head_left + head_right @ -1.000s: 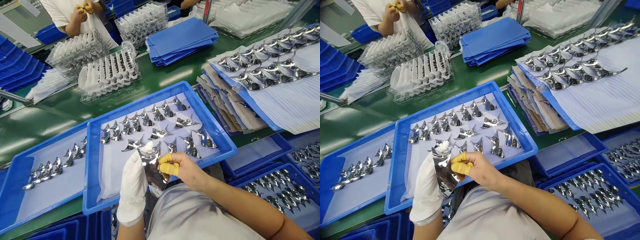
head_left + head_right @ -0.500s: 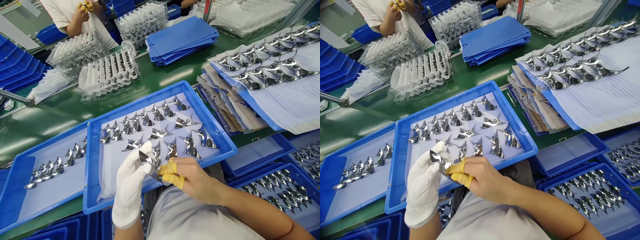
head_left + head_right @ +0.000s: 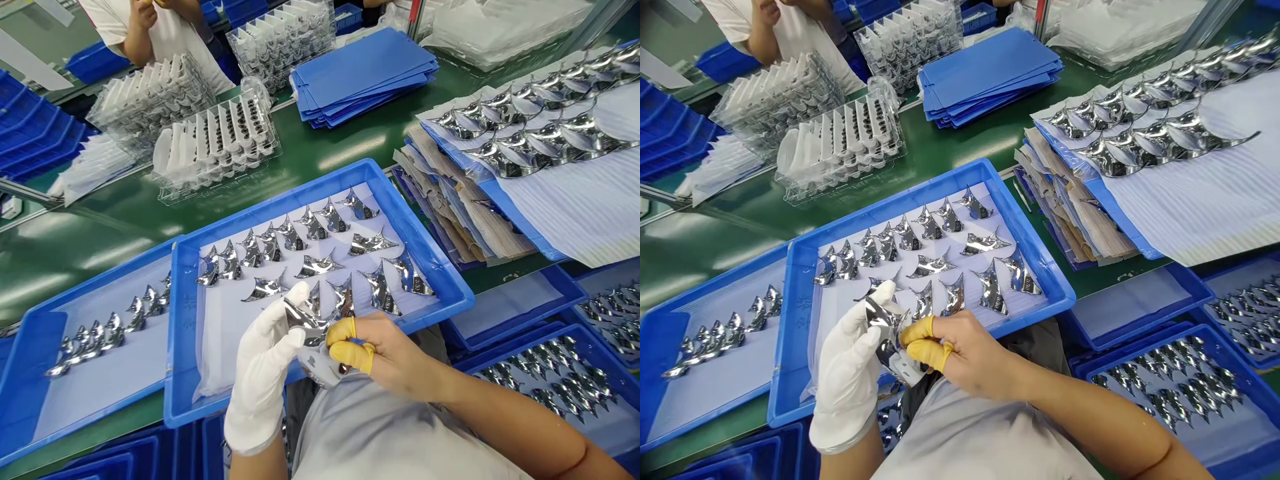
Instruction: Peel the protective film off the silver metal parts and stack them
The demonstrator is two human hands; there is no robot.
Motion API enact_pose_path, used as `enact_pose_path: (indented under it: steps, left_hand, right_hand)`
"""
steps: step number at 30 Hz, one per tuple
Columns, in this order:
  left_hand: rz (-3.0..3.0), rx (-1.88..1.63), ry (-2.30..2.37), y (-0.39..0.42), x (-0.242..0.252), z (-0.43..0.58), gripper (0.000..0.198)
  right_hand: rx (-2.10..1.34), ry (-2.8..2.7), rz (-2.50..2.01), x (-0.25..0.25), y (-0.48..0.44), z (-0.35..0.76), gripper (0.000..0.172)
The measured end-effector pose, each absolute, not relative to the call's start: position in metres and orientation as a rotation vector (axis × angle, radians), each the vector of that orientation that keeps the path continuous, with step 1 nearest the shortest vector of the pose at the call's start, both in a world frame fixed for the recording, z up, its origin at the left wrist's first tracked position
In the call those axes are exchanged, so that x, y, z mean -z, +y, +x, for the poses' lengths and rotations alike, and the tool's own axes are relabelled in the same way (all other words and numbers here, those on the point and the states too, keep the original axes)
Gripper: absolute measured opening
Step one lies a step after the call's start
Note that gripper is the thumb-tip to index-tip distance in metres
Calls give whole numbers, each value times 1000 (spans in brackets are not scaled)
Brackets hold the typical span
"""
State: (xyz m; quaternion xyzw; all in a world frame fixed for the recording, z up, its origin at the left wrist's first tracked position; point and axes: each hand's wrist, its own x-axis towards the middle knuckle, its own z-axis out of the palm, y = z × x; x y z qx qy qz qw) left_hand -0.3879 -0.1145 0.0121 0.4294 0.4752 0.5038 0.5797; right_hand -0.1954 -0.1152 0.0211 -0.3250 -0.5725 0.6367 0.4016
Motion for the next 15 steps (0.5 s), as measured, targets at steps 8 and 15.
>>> enact_pose_path:
  steps: [8, 15]
  left_hand:
    - [818, -1149, 1134, -106, -24, -369, 31]
    - [665, -1127, 1268, -103, -29, -359, 32]
  right_hand:
    - [-2106, -774, -766, -19, -114, -205, 25]
    - [-2173, -479, -707, -16, -111, -214, 32]
